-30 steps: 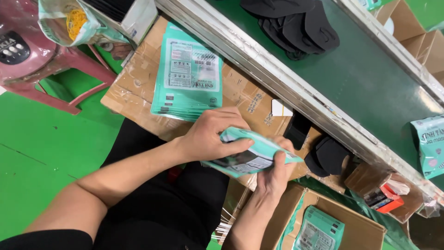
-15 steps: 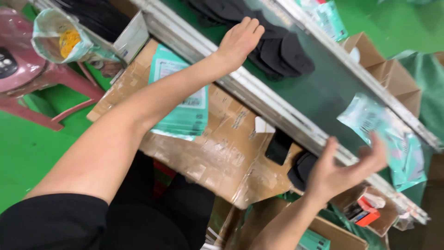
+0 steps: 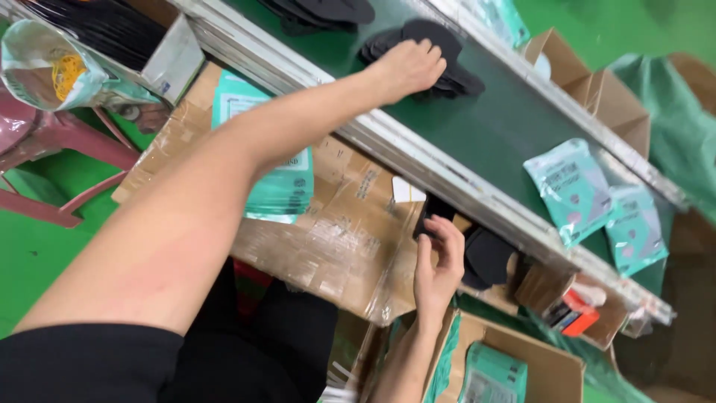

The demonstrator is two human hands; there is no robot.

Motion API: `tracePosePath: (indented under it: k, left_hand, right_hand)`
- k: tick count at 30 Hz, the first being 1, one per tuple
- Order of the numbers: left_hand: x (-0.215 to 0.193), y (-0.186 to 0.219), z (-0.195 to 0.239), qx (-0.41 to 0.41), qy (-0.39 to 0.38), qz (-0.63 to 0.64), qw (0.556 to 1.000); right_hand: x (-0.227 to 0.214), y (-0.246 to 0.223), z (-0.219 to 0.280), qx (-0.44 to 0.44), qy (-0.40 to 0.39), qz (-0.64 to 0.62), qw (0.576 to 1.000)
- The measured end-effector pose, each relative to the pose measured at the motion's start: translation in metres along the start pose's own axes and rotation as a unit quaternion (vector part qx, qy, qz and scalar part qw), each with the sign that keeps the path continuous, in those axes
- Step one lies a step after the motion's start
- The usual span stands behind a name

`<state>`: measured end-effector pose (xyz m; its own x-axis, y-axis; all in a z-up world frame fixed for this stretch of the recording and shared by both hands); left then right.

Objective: Packaging black face masks into green plastic pouches on a production line workbench.

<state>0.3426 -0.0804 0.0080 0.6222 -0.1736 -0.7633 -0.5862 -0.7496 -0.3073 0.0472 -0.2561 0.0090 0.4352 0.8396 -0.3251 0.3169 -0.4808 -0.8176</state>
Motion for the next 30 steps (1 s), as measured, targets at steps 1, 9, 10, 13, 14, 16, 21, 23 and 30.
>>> tracePosePath:
  k: [1, 9, 10, 13, 14, 16, 21, 23, 30]
  left_hand:
    - [-0.022, -0.002, 0.001, -0.028, 0.078, 0.068, 0.994]
    - [-0.183, 0.118, 0.129, -0.141, 0.165, 0.476, 0.852]
    - [-0.154, 0.129, 0.153, -0.219, 0.061, 0.518, 0.824]
    - [-0.102, 0.150, 0.201, -0.312, -0.068, 0.535, 0.782]
    - [-0.088, 0.156, 0.216, -0.328, -0.102, 0.524, 0.779]
    - [-0.117, 0.162, 0.211, -0.287, -0.078, 0.564, 0.770]
    - [-0.151, 0.143, 0.200, -0.220, 0.090, 0.590, 0.771]
    - [-0.137, 0.147, 0.213, -0.269, 0.005, 0.585, 0.766]
    - [-0.140, 0.155, 0.212, -0.323, 0.041, 0.586, 0.742]
  right_hand:
    - [-0.005, 0.010, -0.004, 0.004, 0.020, -0.011, 1.000]
    - [0.005, -0.004, 0.028, -0.098, 0.085, -0.069, 0.989]
    - [0.018, 0.041, 0.051, 0.020, 0.025, -0.106, 0.994]
    - [0.042, 0.078, 0.066, 0.114, -0.101, -0.055, 0.987]
    - [0.049, 0.077, 0.067, 0.097, -0.159, 0.032, 0.982]
    - [0.030, 0.047, 0.064, 0.059, -0.118, 0.098, 0.986]
    - [0.034, 0.022, 0.053, 0.009, -0.096, 0.034, 0.995]
    - [0.033, 0.036, 0.063, 0.157, -0.051, -0.094, 0.982]
    - [0.040, 0.040, 0.074, 0.124, -0.062, -0.110, 0.984]
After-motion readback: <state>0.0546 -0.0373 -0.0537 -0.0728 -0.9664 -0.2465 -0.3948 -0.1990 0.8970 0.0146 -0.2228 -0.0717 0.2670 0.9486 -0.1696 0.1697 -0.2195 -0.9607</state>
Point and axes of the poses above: each hand's wrist, its own z-axis away from the middle knuckle, its own x-axis out of the palm, y = z × x, the point moved 6 cm from there along -z, towards the middle knuckle, and after that the axes turned 13 degrees about y, right-handed, at the moved point
